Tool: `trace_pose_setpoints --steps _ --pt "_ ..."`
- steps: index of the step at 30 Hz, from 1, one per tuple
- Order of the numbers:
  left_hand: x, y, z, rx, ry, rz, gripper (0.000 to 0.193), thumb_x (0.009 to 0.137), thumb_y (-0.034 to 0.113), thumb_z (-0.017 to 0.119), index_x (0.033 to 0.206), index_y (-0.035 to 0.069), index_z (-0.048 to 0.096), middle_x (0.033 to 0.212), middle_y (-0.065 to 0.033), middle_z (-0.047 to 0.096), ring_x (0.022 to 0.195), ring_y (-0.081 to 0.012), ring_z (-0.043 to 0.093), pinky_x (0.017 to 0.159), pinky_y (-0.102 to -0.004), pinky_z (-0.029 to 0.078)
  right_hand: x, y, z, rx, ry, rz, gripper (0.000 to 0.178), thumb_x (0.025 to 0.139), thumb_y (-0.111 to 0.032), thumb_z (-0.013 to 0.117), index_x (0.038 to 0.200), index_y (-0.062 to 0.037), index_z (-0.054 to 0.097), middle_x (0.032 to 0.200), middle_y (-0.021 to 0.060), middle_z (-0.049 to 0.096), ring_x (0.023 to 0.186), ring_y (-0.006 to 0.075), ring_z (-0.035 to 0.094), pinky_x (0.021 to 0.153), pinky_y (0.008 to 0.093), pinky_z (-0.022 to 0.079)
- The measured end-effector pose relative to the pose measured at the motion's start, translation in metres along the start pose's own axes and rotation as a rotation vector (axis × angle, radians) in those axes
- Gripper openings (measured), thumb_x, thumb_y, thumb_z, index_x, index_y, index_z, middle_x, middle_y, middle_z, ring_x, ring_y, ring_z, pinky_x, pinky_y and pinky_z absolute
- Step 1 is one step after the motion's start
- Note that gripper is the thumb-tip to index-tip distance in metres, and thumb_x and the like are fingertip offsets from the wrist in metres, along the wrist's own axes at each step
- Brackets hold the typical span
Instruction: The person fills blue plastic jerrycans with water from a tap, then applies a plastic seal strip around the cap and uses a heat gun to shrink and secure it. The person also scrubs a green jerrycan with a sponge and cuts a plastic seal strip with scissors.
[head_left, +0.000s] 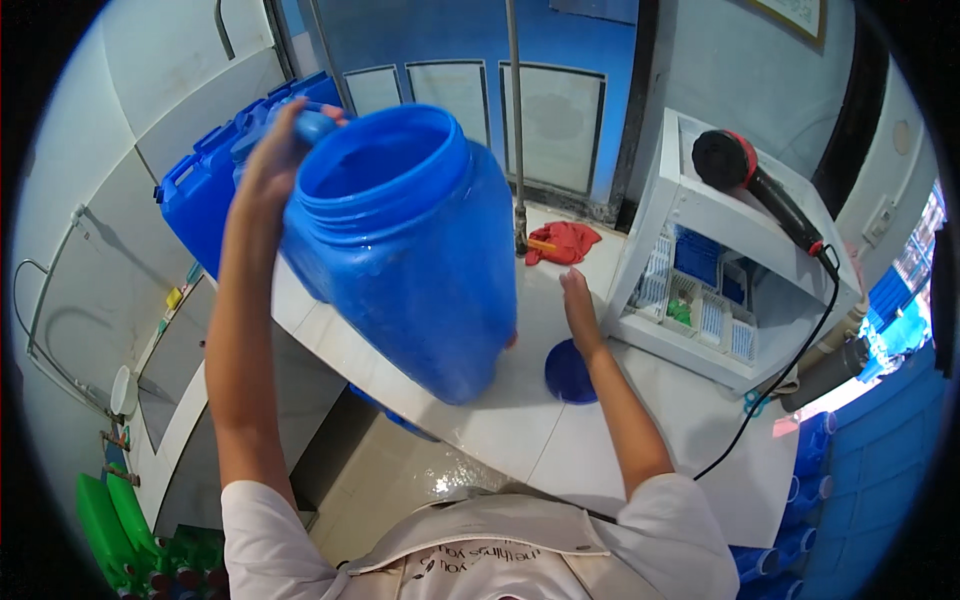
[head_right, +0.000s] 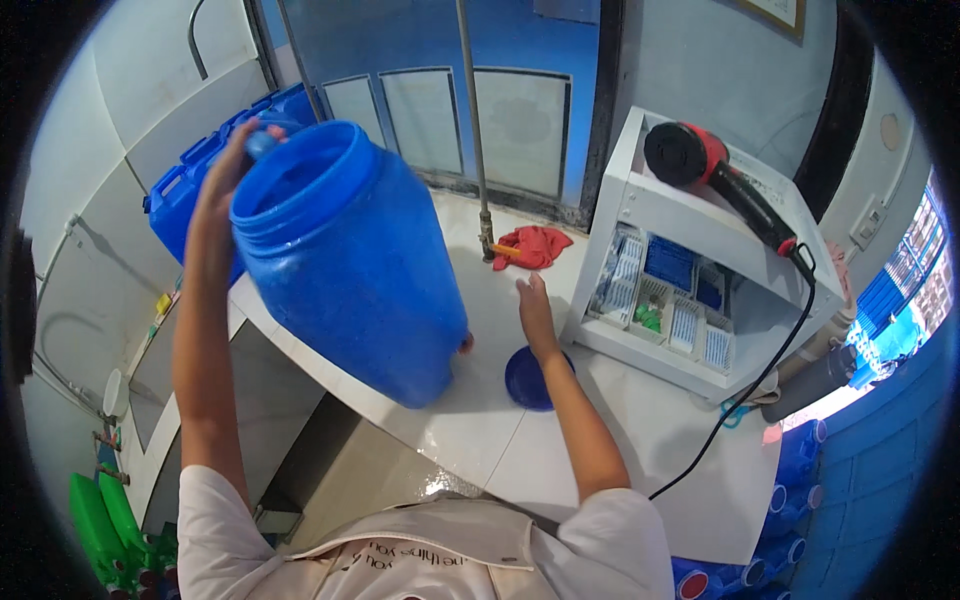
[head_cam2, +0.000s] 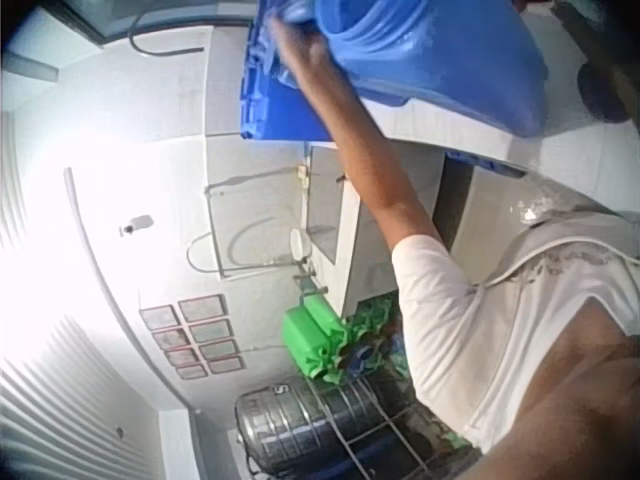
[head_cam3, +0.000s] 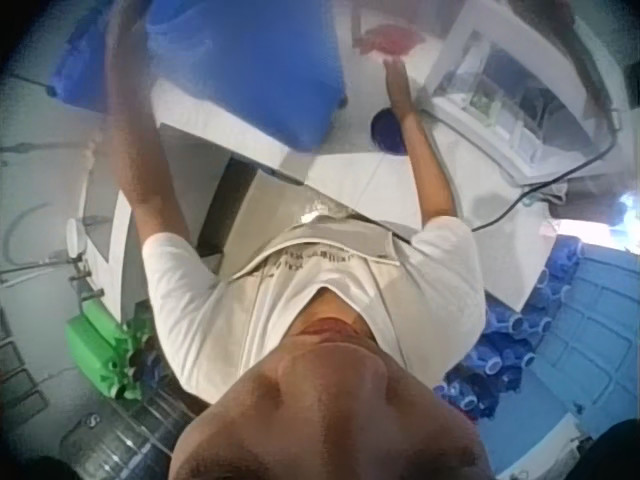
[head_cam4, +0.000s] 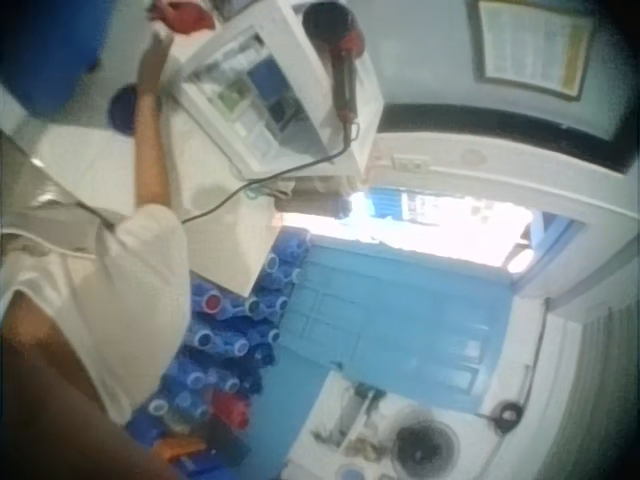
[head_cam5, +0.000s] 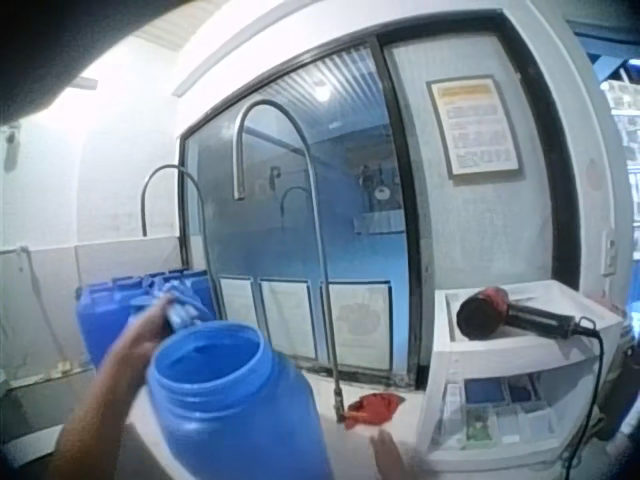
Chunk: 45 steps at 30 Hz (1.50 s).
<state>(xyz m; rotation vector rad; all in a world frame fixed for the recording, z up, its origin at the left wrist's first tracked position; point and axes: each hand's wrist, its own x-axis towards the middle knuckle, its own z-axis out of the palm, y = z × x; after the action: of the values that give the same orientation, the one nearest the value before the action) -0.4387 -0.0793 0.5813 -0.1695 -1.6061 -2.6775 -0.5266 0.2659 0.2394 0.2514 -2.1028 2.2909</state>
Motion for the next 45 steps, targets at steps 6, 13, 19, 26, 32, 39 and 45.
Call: trace_pose_setpoints --steps 6,13,19,26,32,39,45 --pt "0.124 -0.046 0.005 0.118 0.154 -0.172 0.043 0.095 0.035 0.040 0.091 -0.004 0.055 0.077 -0.0155 0.062 0.070 -0.0248 0.062 0.065 -0.0358 0.056 0.084 0.011 0.051 0.713 0.226 0.363 0.056 0.085 -0.050 0.047 0.120 -0.0067 0.044 0.118 0.0067 0.047 0.110 0.0188 0.046 0.094 0.0303 0.034" --pt "0.174 -0.039 -0.021 0.182 0.017 -0.195 0.043 0.095 0.036 0.038 0.092 -0.003 0.055 0.081 -0.0146 0.062 0.072 -0.0239 0.063 0.067 -0.0368 0.057 0.128 0.001 0.086 0.384 -0.046 0.029 0.031 0.088 -0.038 0.046 0.087 -0.0077 0.055 0.074 0.0014 0.049 0.074 0.0108 0.047 0.072 0.0209 0.037" --pt "0.153 -0.058 0.004 0.398 0.017 -0.118 0.041 0.088 0.041 0.055 0.090 0.000 0.060 0.086 -0.0158 0.063 0.079 -0.0215 0.061 0.072 -0.0370 0.053 0.109 -0.011 0.071 0.156 -0.084 -0.152 0.035 0.088 -0.030 0.047 0.109 -0.0011 0.051 0.095 0.0114 0.054 0.089 0.0172 0.051 0.082 0.0330 0.040" --pt "0.025 -0.044 -0.064 0.532 0.293 0.272 0.053 0.090 0.043 0.049 0.119 -0.002 0.049 0.099 -0.0118 0.063 0.088 -0.0188 0.061 0.078 -0.0289 0.048 -0.050 -0.094 -0.070 -0.297 -0.407 0.198 0.020 0.086 -0.013 0.056 0.100 -0.0013 0.063 0.082 0.0068 0.066 0.071 0.0119 0.060 0.065 0.0244 0.049" --pt "-0.070 -0.152 -0.099 0.382 0.366 0.091 0.023 0.086 0.031 0.053 0.090 0.009 0.057 0.075 -0.0036 0.060 0.061 -0.0122 0.056 0.061 -0.0253 0.044 -0.029 -0.083 -0.220 -1.077 0.602 -0.164 0.017 0.077 -0.012 0.057 0.086 -0.0018 0.068 0.082 0.0187 0.066 0.077 0.0300 0.064 0.071 0.0359 0.049" --pt "-0.182 -0.198 -0.156 0.399 0.592 -0.171 0.023 0.089 0.022 0.051 0.102 0.003 0.055 0.077 -0.0078 0.060 0.065 -0.0148 0.060 0.059 -0.0261 0.051 -0.012 -0.037 -0.291 -1.533 0.456 0.230 0.025 0.065 -0.026 0.070 0.087 -0.0133 0.070 0.094 0.0144 0.065 0.096 0.0339 0.057 0.084 0.0431 0.044" --pt "-0.184 -0.219 -0.136 0.410 0.531 -0.254 0.024 0.090 0.016 0.040 0.103 0.002 0.054 0.080 -0.0083 0.062 0.070 -0.0158 0.061 0.066 -0.0281 0.052 -0.037 -0.030 -0.290 -1.673 0.451 0.065 0.019 0.069 -0.031 0.069 0.079 -0.0145 0.072 0.086 0.0125 0.065 0.092 0.0322 0.057 0.080 0.0440 0.044"
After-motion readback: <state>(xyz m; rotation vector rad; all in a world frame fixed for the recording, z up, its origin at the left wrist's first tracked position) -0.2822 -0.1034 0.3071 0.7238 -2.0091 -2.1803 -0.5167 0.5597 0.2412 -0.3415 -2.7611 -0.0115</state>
